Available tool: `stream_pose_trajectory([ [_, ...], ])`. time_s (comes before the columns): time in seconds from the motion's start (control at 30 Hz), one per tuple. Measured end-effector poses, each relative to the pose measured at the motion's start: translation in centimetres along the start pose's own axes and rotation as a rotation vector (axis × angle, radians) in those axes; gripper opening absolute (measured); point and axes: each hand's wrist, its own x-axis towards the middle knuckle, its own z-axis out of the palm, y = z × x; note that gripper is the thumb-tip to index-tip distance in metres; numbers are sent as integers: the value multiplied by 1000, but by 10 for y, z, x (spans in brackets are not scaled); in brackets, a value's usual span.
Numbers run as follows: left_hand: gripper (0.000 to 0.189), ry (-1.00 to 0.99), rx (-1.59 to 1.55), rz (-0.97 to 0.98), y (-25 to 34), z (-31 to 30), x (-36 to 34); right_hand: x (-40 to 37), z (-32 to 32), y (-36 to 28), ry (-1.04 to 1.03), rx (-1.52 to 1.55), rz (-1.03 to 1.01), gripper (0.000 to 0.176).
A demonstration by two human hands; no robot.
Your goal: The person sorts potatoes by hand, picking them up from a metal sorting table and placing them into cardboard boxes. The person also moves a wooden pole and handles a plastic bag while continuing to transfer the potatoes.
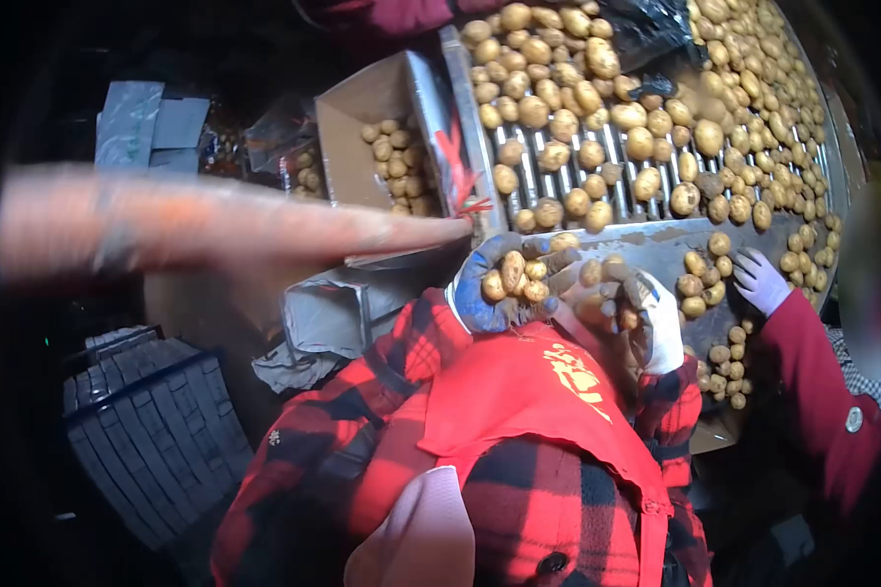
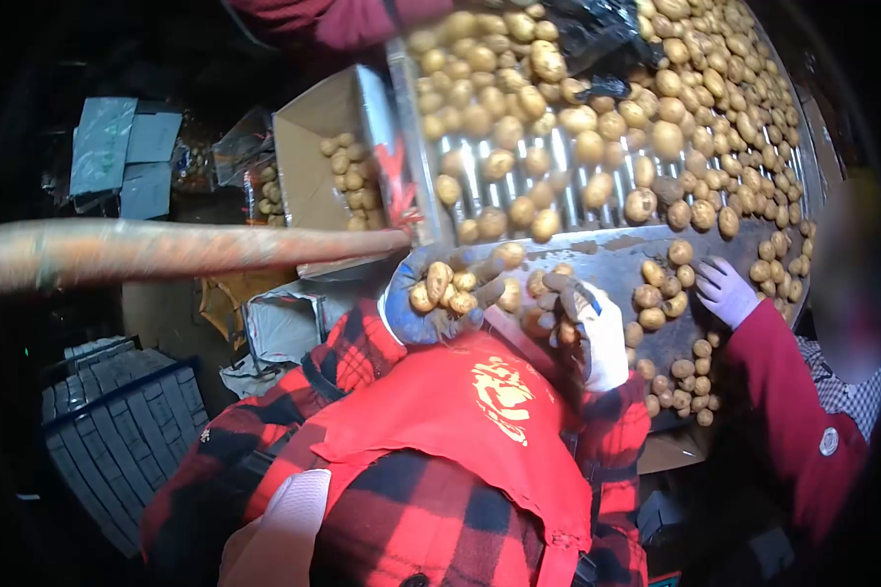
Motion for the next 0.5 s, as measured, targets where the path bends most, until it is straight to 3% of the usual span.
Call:
stream_pose_trajectory([
  [0.03,37,-16,7,-6,3,-3,-14,-5,15,6,-35,21,22,41],
  [0.1,24,111,-122,-32,20,-23,-57,-6,42,17,-87,-113,49,40],
  [0.13,26,-121,-192,-27,23,-40,-78,-8,58,16,-62,-148,127,39],
  [0.23,25,-87,43,245,43,-53,-164,0,94,31,-122,-197,151,33],
  [0.27,25,-32,41,312,51,-60,-196,3,105,36,-133,-212,152,33],
  [0.33,24,38,13,457,76,-95,-257,4,125,48,-311,-520,-105,35],
  [0.37,24,168,-2,545,85,-118,-282,2,136,54,-374,-621,-198,35],
  [0.4,24,304,-7,628,94,-130,-305,-2,149,55,-357,-621,-96,34],
  [0.43,27,590,104,803,98,-127,-312,-5,168,54,-316,-615,8,34],
  [0.5,25,478,950,578,155,-258,-378,-7,208,55,-298,-622,121,33],
])
